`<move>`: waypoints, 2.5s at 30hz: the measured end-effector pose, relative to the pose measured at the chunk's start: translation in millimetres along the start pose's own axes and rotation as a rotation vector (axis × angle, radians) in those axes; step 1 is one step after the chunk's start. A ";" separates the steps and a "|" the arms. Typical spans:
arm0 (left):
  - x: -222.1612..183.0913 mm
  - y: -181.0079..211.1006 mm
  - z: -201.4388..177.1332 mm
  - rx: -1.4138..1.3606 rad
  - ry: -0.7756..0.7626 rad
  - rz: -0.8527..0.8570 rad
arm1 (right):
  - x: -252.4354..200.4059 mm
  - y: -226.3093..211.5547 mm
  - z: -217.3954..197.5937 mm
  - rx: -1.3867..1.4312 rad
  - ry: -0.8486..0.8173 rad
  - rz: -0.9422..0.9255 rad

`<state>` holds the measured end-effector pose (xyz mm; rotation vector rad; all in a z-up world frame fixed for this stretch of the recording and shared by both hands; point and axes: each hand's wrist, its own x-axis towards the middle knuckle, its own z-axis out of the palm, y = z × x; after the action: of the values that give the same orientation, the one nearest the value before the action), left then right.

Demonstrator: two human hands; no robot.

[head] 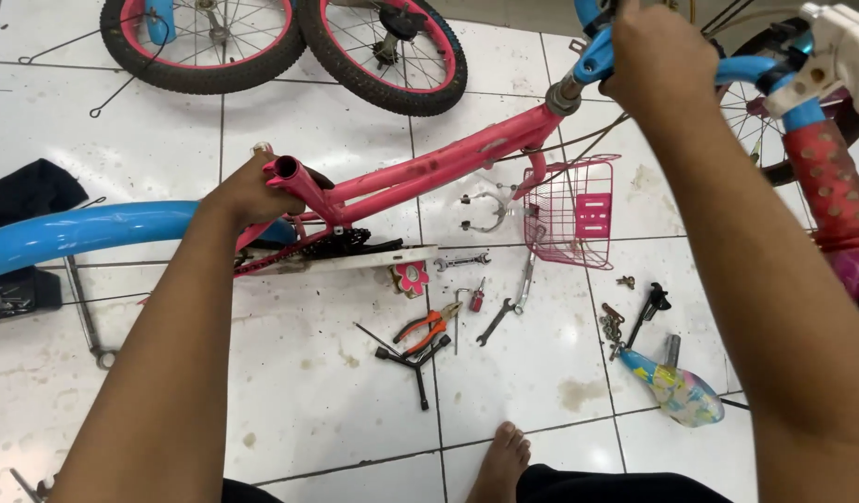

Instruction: Cleaning the chain guard and rear wheel area of a pink bicycle using a cloth and cleaning solution.

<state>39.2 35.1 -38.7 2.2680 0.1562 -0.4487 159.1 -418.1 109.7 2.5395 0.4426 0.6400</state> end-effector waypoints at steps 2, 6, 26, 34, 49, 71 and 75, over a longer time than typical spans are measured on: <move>-3.5 -1.7 3.5 -0.088 0.060 -0.068 | -1.5 -10.3 8.5 -0.181 0.129 -0.012; -6.5 1.1 8.5 -0.037 0.118 -0.181 | 3.3 -34.3 48.2 -0.410 0.139 0.116; 29.5 -20.5 19.0 0.287 0.058 -0.076 | -44.0 -82.4 35.9 -0.066 0.298 -0.214; 30.9 -38.5 48.2 0.102 0.367 0.051 | -39.7 -102.4 101.9 0.063 0.200 -0.238; 20.0 -38.9 49.2 0.311 0.635 0.331 | -51.0 -93.5 84.3 0.557 0.340 -0.365; 15.9 -35.9 47.7 0.336 0.615 0.191 | -73.9 67.5 -59.4 2.069 0.097 -0.091; 17.4 -40.8 49.1 0.336 0.652 0.277 | -72.0 33.9 -113.2 1.867 -0.062 -0.151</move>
<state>31.9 25.6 -103.8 2.6414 0.0937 0.4544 47.1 -434.1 189.4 3.9869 1.8222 -0.1714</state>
